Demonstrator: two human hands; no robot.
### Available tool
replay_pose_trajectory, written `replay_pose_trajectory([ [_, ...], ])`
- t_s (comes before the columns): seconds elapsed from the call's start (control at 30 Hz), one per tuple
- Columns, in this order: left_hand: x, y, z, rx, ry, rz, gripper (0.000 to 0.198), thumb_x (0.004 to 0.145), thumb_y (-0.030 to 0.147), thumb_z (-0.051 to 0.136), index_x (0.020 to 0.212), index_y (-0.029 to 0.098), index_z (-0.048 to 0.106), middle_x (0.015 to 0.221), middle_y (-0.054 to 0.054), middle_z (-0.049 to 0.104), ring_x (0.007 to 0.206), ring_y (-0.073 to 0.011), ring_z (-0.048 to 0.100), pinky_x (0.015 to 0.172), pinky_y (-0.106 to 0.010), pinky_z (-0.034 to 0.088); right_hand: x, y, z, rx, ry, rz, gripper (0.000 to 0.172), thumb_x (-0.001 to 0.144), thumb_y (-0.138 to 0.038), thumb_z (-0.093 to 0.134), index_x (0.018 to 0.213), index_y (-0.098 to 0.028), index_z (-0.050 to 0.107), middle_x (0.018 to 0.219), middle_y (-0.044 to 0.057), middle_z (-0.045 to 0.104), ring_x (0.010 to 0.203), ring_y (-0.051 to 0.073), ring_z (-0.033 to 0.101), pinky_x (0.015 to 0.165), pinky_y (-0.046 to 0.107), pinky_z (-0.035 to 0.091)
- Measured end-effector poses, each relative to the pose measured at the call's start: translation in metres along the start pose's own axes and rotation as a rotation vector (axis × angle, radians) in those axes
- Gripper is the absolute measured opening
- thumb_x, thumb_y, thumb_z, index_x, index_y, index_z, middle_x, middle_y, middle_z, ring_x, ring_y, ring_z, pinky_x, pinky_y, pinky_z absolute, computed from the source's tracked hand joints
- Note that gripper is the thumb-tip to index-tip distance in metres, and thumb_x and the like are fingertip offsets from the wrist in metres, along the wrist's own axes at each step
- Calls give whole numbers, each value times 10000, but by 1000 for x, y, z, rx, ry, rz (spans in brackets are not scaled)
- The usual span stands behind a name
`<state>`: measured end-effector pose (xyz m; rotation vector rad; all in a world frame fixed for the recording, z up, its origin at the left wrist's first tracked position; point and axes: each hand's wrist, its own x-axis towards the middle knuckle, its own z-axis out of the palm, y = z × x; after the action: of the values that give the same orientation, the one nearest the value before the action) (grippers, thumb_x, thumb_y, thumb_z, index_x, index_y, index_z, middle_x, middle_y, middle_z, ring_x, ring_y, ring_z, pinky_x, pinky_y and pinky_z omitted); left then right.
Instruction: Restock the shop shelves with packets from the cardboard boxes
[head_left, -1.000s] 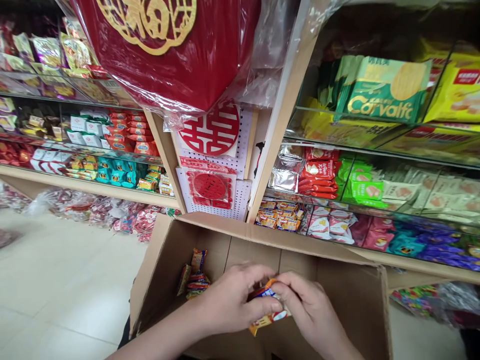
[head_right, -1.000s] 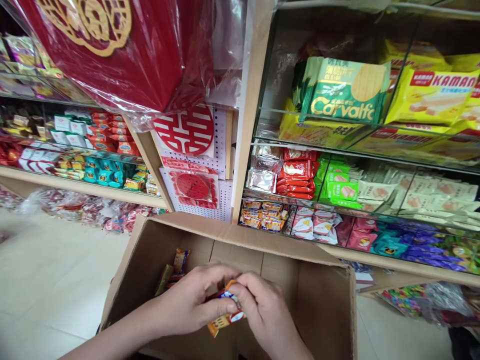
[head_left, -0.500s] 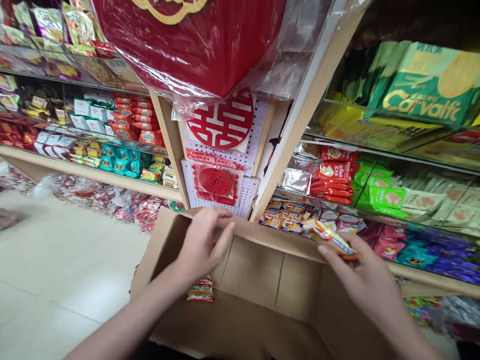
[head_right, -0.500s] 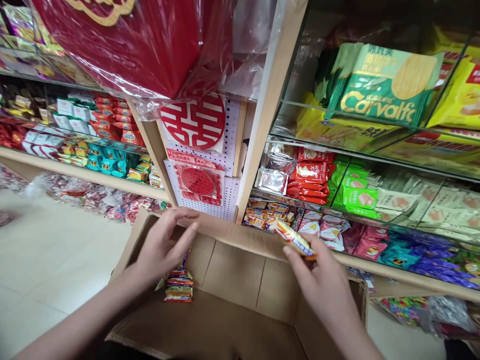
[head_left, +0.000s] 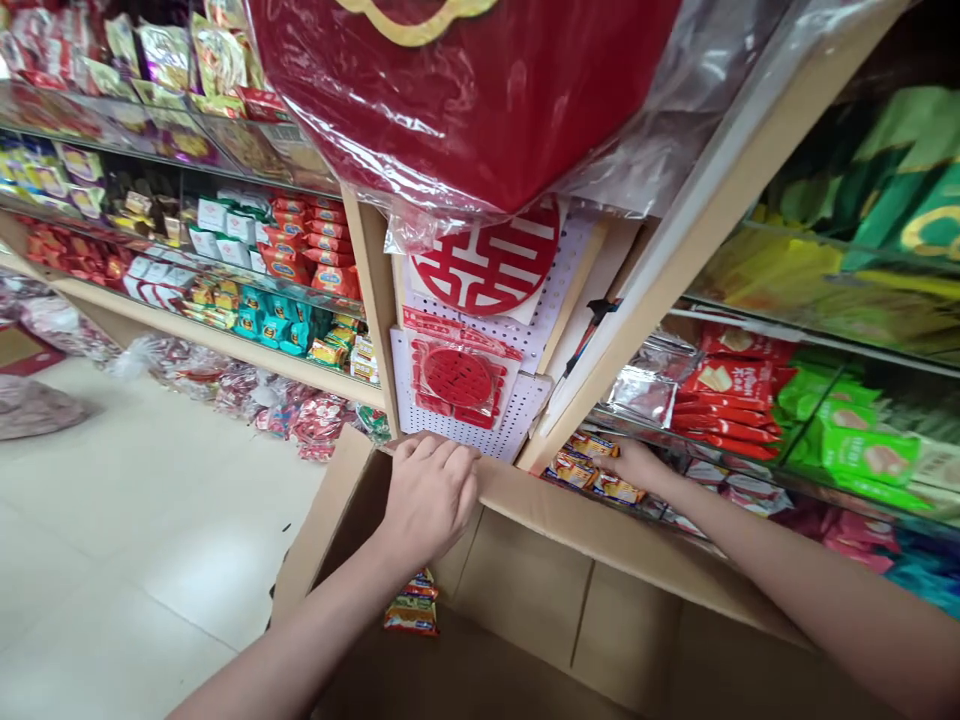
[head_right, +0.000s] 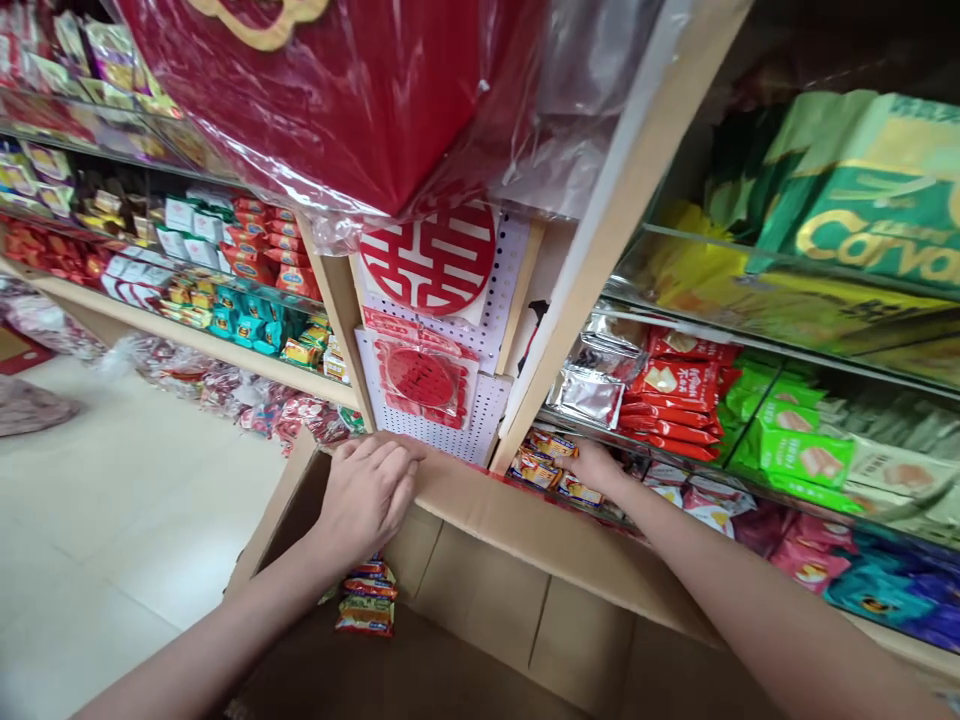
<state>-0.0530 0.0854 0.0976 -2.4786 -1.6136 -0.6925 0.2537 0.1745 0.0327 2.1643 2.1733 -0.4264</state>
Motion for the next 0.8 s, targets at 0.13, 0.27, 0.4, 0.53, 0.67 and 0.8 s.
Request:
replay_pose_trajectory([
  [0.13, 1, -1, 2, 28, 2, -1, 184, 805, 210, 382, 786, 179, 562, 735, -31, 591, 744, -184, 493, 705, -363, 276, 9, -10, 8, -117, 58, -16, 304, 786, -266, 468, 1025, -96, 550, 1001, 169, 598, 942, 251, 557, 787, 297, 397],
  [0.27, 2, -1, 5, 37, 29, 13, 167, 782, 199, 397, 734, 171, 555, 711, -32, 585, 714, -179, 481, 699, -365, 275, 10, -10, 12, -211, 66, -89, 280, 811, -254, 418, 1014, -102, 537, 995, 178, 589, 944, 266, 550, 823, 341, 373],
  [0.4, 4, -2, 6, 29, 10, 12, 155, 766, 190, 402, 727, 173, 552, 720, -34, 587, 714, -186, 481, 704, -369, 274, 18, -8, 11, -257, 56, -147, 288, 834, -193, 334, 1036, -140, 531, 1020, 149, 592, 985, 229, 530, 882, 340, 336],
  [0.53, 5, -4, 4, 5, -21, 20, 167, 775, 194, 395, 767, 183, 561, 754, -39, 597, 764, -202, 489, 720, -374, 272, 21, -11, 7, -279, 36, -187, 309, 827, -199, 334, 1060, -137, 528, 955, 146, 615, 924, 227, 559, 867, 350, 348],
  [0.67, 1, -5, 3, -2, -18, 18, 188, 794, 198, 380, 812, 192, 567, 773, -47, 602, 787, -204, 492, 737, -381, 273, 7, -15, 2, -301, 22, -220, 314, 802, -243, 399, 1062, -115, 522, 938, 165, 606, 872, 257, 576, 768, 349, 403],
  [0.8, -1, -5, 3, -5, -21, 16, 208, 814, 213, 360, 862, 195, 562, 790, -49, 604, 822, -215, 501, 744, -390, 279, -20, -10, -4, -265, 41, -279, 431, 779, -215, 429, 1203, -136, 421, 1165, 170, 486, 963, 251, 543, 796, 336, 400],
])
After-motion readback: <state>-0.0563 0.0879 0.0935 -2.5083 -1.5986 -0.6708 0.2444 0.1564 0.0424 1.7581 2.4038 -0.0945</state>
